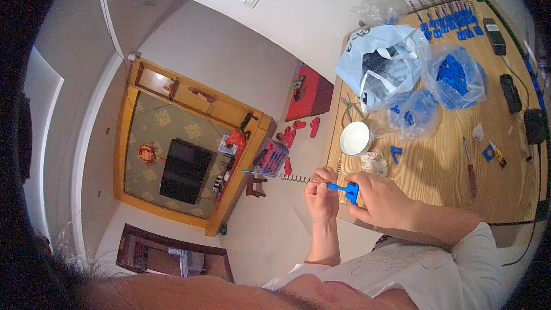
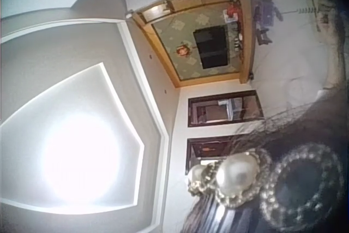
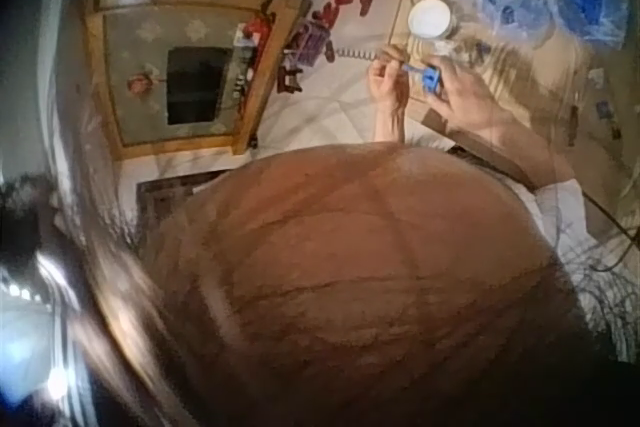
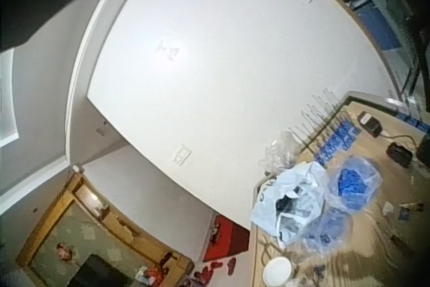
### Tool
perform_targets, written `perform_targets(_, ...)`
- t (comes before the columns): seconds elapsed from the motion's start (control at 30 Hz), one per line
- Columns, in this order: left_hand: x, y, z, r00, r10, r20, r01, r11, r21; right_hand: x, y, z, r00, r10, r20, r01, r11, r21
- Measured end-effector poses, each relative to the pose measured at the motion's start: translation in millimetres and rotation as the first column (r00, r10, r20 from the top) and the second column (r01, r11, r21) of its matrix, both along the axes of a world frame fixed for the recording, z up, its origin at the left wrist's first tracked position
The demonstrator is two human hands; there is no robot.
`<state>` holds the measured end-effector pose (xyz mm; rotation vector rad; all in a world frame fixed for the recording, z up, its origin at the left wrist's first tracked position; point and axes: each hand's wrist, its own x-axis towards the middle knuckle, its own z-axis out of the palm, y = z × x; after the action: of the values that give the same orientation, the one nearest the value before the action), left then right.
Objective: The person assembles small electrical components by hand, combining electrical wires, springs, and plastic component housing.
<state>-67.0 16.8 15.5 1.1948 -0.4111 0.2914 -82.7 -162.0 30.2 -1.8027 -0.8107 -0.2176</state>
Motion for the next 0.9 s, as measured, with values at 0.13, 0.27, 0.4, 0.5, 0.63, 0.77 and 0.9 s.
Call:
perform_targets(0.13,2,-7,1,1.000,-0.014,-0.007,0.014,1.000,0.008,-1,-7,1,1.000,-0.029,0.011,0.029,1.000,0.005)
perform_targets(0.27,2,-5,2,1.000,-0.013,-0.007,0.013,1.000,0.016,0,-3,-1,0.999,-0.036,0.034,0.035,0.999,0.018)
perform_targets(0.4,3,-3,0,0.999,-0.030,0.013,0.030,1.000,0.006,0,-4,1,1.000,-0.013,0.018,0.013,1.000,0.016)
perform_targets(0.5,3,-4,2,1.000,-0.028,0.004,0.028,1.000,0.009,1,-4,0,0.999,-0.030,0.038,0.029,0.999,0.027)
perform_targets(0.63,6,-4,0,1.000,-0.019,-0.007,0.019,1.000,0.018,4,-3,-3,0.999,-0.026,-0.045,0.028,0.998,0.050)
perform_targets(0.77,14,-1,-2,0.987,0.077,-0.142,-0.074,0.997,0.026,12,0,-5,0.979,0.039,-0.201,-0.016,0.994,0.110)
perform_targets(0.9,27,-1,1,0.959,0.137,-0.248,-0.114,0.988,0.108,28,8,-27,0.927,0.109,-0.359,-0.029,0.975,0.222)
